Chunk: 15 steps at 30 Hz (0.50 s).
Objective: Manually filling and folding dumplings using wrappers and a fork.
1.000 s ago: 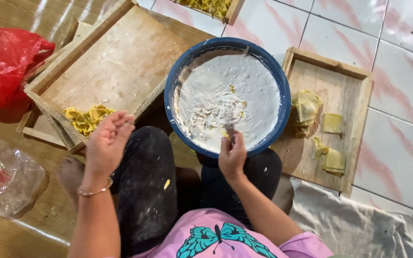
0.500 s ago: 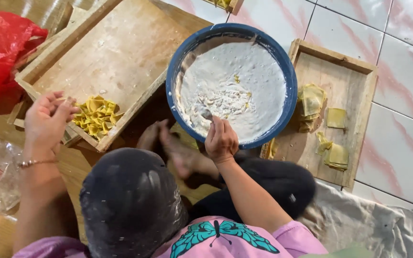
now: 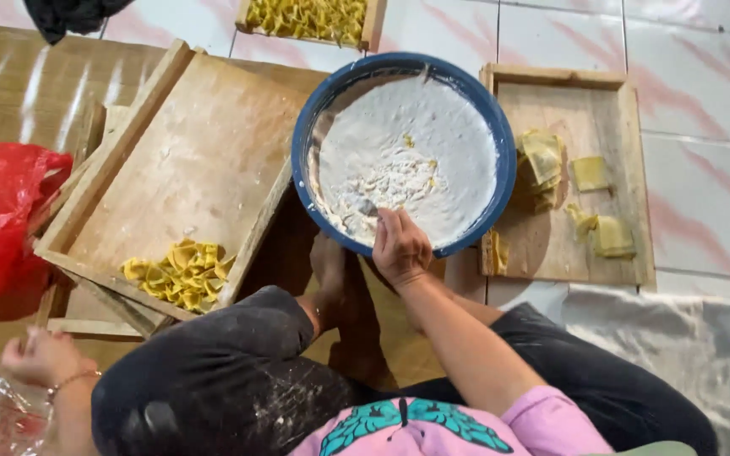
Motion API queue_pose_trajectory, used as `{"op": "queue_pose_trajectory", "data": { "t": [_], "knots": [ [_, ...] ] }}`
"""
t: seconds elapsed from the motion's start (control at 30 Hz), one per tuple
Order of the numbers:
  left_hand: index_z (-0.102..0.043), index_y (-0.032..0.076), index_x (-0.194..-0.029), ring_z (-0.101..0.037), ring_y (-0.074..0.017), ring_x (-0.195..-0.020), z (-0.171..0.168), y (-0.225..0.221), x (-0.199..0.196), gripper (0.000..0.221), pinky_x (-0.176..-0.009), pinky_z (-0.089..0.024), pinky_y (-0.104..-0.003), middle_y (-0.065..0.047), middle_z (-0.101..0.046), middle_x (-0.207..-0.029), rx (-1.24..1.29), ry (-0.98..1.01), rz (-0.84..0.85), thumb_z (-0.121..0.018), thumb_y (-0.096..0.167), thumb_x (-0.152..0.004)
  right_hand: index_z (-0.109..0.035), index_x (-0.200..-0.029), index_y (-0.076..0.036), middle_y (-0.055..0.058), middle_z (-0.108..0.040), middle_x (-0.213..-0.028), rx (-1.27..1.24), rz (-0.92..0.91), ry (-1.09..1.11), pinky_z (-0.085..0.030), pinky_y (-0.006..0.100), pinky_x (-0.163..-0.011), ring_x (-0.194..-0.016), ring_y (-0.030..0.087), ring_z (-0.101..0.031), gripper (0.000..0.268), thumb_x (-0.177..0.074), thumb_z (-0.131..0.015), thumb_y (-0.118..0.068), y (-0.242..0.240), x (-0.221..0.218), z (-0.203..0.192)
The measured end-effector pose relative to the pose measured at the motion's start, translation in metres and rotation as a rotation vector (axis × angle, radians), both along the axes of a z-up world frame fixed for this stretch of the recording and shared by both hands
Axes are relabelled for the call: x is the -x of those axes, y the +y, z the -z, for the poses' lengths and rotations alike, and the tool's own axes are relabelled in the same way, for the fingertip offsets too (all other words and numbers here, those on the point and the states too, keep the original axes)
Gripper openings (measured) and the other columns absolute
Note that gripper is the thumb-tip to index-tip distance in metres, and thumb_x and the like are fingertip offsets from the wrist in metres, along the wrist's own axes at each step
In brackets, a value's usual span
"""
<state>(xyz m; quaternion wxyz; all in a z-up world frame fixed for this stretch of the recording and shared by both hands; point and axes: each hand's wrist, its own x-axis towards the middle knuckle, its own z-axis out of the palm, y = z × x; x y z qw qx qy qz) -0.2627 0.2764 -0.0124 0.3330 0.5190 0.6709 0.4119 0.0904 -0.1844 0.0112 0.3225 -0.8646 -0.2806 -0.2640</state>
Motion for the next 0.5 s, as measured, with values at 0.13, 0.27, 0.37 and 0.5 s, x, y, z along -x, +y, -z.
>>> {"op": "queue_pose_trajectory", "data": {
  "t": [0.13,0.27,0.37,0.5],
  "knots": [
    [-0.059,0.013,-0.119,-0.066,-0.0235,-0.087,0.120,-0.097,-0.140,0.028,-0.072,-0.057,-0.038,-0.011,-0.063,-0.106,-0.418,-0.158,-0.134,-0.057,0.000,-0.095,-0.064,-0.108,-0.008,0.007,-0.063,-0.087,-0.030,-0.026,0.102,-0.043,0.031,-0.051,-0.060,0.019,-0.055,0.016,-0.100,-0.050,-0.009,-0.003,-0.003,0.001],
    [-0.056,0.003,-0.130,-0.053,-0.0336,-0.109,0.101,-0.350,-0.254,0.029,-0.088,-0.045,-0.047,-0.020,-0.056,-0.125,-0.419,0.220,0.015,-0.053,0.011,-0.103,-0.065,-0.112,-0.009,0.009,-0.066,-0.096,0.040,0.045,0.134,-0.046,0.037,-0.054,-0.066,0.026,-0.060,0.018,-0.099,-0.053,-0.012,0.002,-0.007,0.007],
    [-0.054,-0.004,-0.139,-0.044,-0.0414,-0.125,0.100,-0.300,-0.180,0.038,-0.100,-0.035,-0.054,-0.027,-0.050,-0.139,-0.403,0.479,0.096,-0.050,0.020,-0.109,-0.066,-0.116,-0.009,0.010,-0.068,-0.102,0.095,0.064,0.127,-0.049,0.041,-0.056,-0.070,0.032,-0.064,0.020,-0.099,-0.056,-0.014,0.000,-0.009,0.018],
    [-0.051,-0.012,-0.147,-0.034,-0.0492,-0.141,0.135,-0.100,0.058,0.051,-0.111,-0.026,-0.061,-0.033,-0.045,-0.153,-0.407,0.754,0.208,-0.047,0.028,-0.116,-0.067,-0.119,-0.010,0.011,-0.070,-0.109,0.127,0.107,0.141,-0.052,0.046,-0.058,-0.074,0.037,-0.068,0.023,-0.098,-0.058,-0.016,0.008,-0.002,0.007]
  ]
}}
